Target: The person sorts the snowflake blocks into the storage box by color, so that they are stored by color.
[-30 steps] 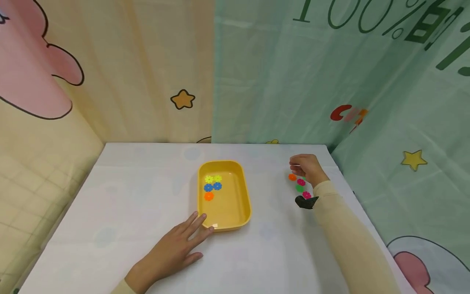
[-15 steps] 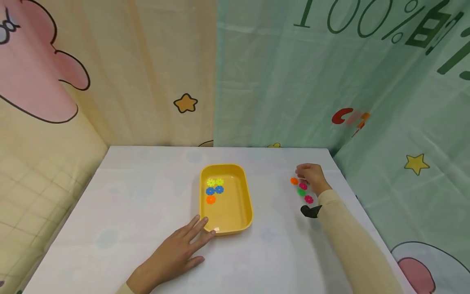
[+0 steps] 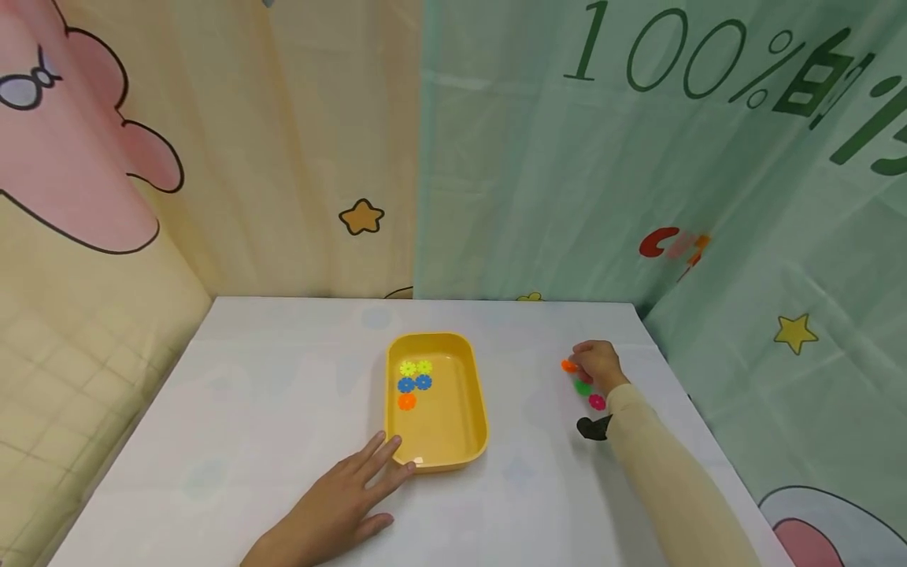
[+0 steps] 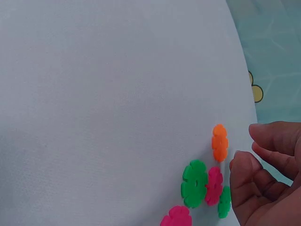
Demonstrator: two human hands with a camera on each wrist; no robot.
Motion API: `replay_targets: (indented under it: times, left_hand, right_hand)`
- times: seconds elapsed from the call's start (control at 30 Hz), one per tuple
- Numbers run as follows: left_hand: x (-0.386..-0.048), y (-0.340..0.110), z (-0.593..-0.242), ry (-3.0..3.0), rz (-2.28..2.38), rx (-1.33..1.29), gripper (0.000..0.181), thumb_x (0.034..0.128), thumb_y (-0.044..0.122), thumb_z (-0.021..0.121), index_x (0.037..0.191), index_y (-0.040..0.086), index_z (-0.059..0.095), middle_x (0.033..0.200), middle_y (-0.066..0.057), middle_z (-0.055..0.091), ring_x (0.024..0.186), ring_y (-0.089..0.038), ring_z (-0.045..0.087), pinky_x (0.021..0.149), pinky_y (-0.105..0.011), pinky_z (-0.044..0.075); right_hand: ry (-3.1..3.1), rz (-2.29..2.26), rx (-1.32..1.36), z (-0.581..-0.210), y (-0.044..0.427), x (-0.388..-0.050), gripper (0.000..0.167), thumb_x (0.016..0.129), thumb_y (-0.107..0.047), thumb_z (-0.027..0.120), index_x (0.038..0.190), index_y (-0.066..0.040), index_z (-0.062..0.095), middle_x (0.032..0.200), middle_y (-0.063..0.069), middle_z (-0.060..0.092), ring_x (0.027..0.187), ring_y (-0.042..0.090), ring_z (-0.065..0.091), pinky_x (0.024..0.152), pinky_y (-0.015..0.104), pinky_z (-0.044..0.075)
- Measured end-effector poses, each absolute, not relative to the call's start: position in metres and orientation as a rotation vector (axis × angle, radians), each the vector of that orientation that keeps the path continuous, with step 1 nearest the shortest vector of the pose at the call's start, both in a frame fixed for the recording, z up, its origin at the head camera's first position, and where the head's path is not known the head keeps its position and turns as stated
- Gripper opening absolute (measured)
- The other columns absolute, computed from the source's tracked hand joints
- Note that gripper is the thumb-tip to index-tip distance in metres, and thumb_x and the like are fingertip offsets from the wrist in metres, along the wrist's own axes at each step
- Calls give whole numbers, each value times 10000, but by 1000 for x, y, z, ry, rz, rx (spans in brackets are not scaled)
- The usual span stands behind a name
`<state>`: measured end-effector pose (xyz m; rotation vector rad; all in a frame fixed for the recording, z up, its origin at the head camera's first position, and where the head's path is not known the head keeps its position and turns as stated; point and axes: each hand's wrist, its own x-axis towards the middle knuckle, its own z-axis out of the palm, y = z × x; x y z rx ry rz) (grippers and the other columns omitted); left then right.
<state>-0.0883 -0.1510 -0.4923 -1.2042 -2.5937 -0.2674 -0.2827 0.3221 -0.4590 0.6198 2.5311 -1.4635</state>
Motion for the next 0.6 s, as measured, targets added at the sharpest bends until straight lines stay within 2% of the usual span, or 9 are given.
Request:
replay_targets:
  times: [0.17,0.43,0.5,0.6]
  left_hand:
    - [-87,-151,-490,-2620,-258,-1196,810,852,473,782,1559,286,432,1605,-132,403,1465,-344,400,994,-460,537]
    - [-86,-151,-486,-2621,-244,-1182,793,854,478,779,1550,299,444,1610,-121,400,1471,-333,394,999,-454,534]
    - [-86,-150,-486,-2618,-251,-1185,783,853,477,780,1543,293,456,1609,-124,401,1470,-337,395,997,-455,536]
    - [-85,-149,-486,-2625,-265,-1185,779,856,474,780,1542,288,460,1613,-125,394,1473,-338,389,998,-457,534]
  right_hand:
    - [2561,-1478,591,-462,322,-283,368,953,-71,637,1278,84,561,1007,164,630,673,191,555,630,281,523]
    - [2612,-1333,568,-466,318,-285,304,870,-31,680,1143,66,586,708,49,573,578,163,517,575,295,475]
    - [2658,-1241,563,-467,318,-285,306,851,-37,694,1128,53,602,715,54,594,603,166,538,572,284,470]
    - [2740,-1121,539,-467,317,-285,317,833,-43,710,1123,57,630,850,109,648,703,200,570,575,275,468]
